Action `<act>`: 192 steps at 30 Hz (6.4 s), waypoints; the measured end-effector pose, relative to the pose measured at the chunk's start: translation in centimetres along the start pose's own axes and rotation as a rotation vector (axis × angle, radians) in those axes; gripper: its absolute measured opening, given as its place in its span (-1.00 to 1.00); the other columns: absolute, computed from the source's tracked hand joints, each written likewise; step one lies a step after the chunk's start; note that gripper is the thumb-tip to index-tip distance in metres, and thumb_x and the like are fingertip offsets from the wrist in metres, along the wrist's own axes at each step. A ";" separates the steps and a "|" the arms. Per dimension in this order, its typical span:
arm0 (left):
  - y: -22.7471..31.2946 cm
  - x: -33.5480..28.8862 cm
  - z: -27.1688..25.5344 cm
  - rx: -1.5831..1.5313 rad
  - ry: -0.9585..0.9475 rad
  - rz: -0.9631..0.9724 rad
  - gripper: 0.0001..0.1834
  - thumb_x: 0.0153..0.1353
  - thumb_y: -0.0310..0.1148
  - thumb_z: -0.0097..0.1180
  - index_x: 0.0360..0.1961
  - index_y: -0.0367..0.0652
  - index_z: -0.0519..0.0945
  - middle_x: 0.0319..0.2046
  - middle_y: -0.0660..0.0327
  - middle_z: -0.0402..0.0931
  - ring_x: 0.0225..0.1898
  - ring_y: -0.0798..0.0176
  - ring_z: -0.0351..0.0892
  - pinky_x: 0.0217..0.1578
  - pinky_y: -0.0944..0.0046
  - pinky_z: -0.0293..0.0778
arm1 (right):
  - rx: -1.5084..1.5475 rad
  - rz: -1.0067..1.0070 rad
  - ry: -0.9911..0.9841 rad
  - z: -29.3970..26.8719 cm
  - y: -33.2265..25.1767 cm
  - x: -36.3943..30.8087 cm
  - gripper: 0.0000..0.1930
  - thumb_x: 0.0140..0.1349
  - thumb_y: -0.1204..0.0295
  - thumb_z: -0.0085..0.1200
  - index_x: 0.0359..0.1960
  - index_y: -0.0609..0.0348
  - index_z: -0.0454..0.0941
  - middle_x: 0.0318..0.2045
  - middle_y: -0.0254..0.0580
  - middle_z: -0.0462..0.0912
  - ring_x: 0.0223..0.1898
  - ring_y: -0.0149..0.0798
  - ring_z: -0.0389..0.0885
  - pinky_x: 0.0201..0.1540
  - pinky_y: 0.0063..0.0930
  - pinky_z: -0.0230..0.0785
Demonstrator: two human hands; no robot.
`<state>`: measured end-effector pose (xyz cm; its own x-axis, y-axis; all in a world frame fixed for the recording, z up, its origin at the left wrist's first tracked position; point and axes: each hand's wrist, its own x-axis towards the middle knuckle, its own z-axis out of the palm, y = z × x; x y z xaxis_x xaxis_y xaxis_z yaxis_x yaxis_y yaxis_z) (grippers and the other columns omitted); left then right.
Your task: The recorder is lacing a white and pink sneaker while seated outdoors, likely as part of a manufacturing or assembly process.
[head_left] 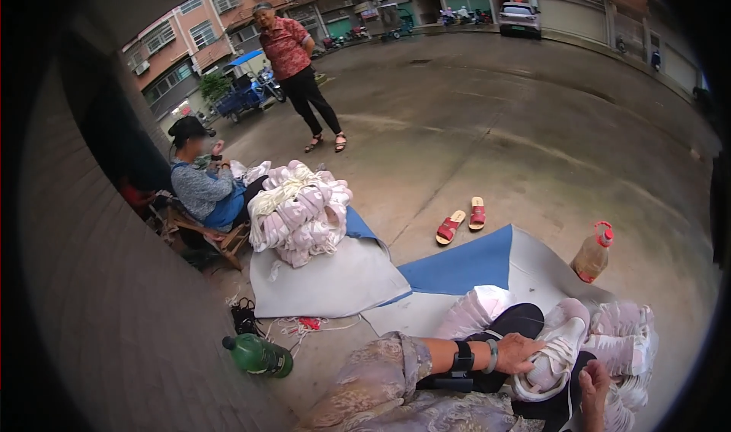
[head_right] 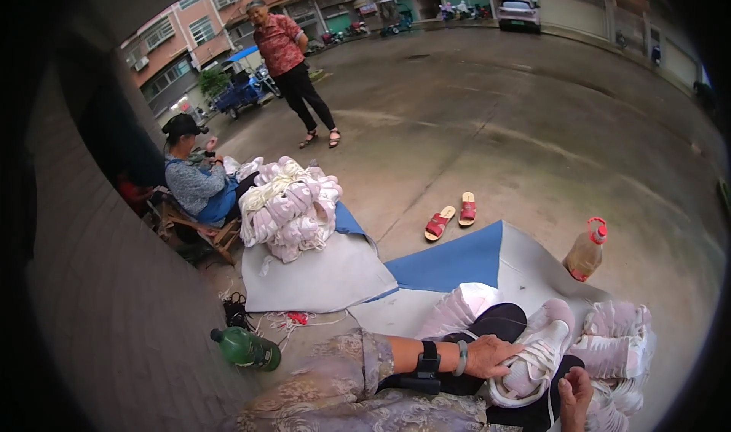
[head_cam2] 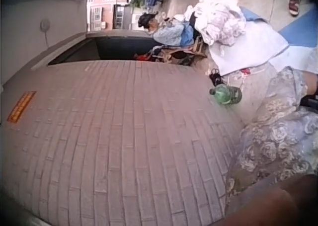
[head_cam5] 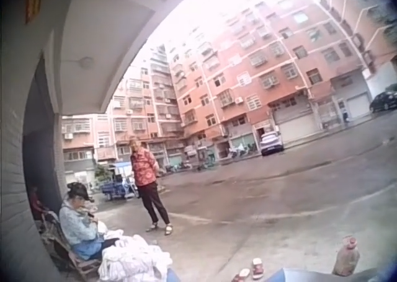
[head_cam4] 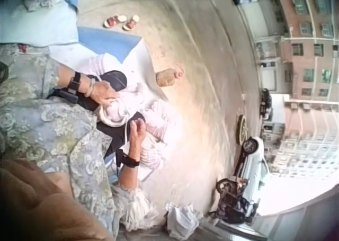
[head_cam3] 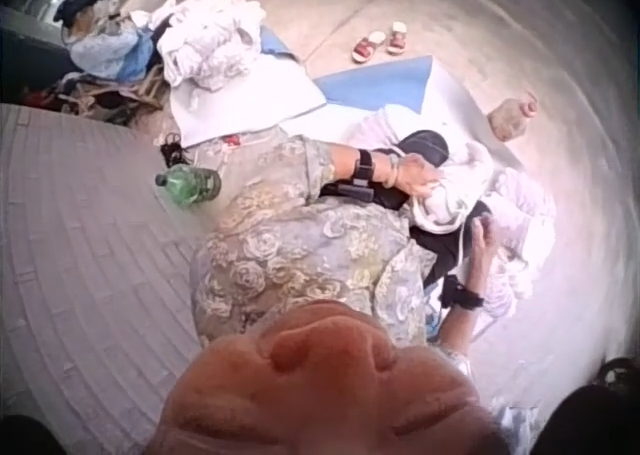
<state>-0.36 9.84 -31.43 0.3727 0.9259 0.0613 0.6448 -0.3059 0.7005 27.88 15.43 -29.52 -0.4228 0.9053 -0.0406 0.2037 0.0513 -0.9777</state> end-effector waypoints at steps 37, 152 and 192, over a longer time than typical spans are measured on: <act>1.7 -0.9 -4.3 0.380 0.237 0.095 -0.25 -0.07 0.15 0.19 0.00 -0.22 0.39 -0.27 0.16 0.47 -0.21 0.09 0.42 -0.18 0.17 0.26 | -0.400 -0.173 0.228 4.8 -0.8 -3.9 -0.53 -0.06 0.45 0.21 -0.08 0.30 0.36 -0.24 0.00 0.45 -0.23 0.01 0.46 -0.17 -0.30 0.35; 5.5 5.1 -1.8 0.184 0.134 0.307 -0.88 0.02 -0.47 0.15 -0.37 -0.18 0.54 -0.42 0.12 0.48 -0.44 0.06 0.52 -0.44 0.18 0.43 | 0.747 -0.371 0.255 -11.6 -8.7 -1.3 -0.69 0.35 0.42 -0.25 0.03 0.37 0.32 -0.56 -0.43 0.32 -0.63 -0.60 0.14 -0.48 -0.66 0.07; 3.6 -0.6 -21.1 -1.143 0.440 -0.022 -0.85 0.23 -0.50 -0.05 -0.16 -0.24 0.38 -0.48 0.22 0.41 -0.77 0.58 0.15 -0.74 0.59 0.11 | 0.714 -0.056 0.613 -19.1 4.6 -10.7 -0.69 0.35 0.40 -0.17 0.05 0.30 0.32 -0.40 -0.38 0.44 -0.55 -0.63 0.28 -0.53 -0.77 0.16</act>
<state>-12.34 12.84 -13.96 -0.0313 0.9921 0.1215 -0.3911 -0.1240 0.9119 50.16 14.04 -29.68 0.1641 0.9838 -0.0727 -0.4779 0.0148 -0.8783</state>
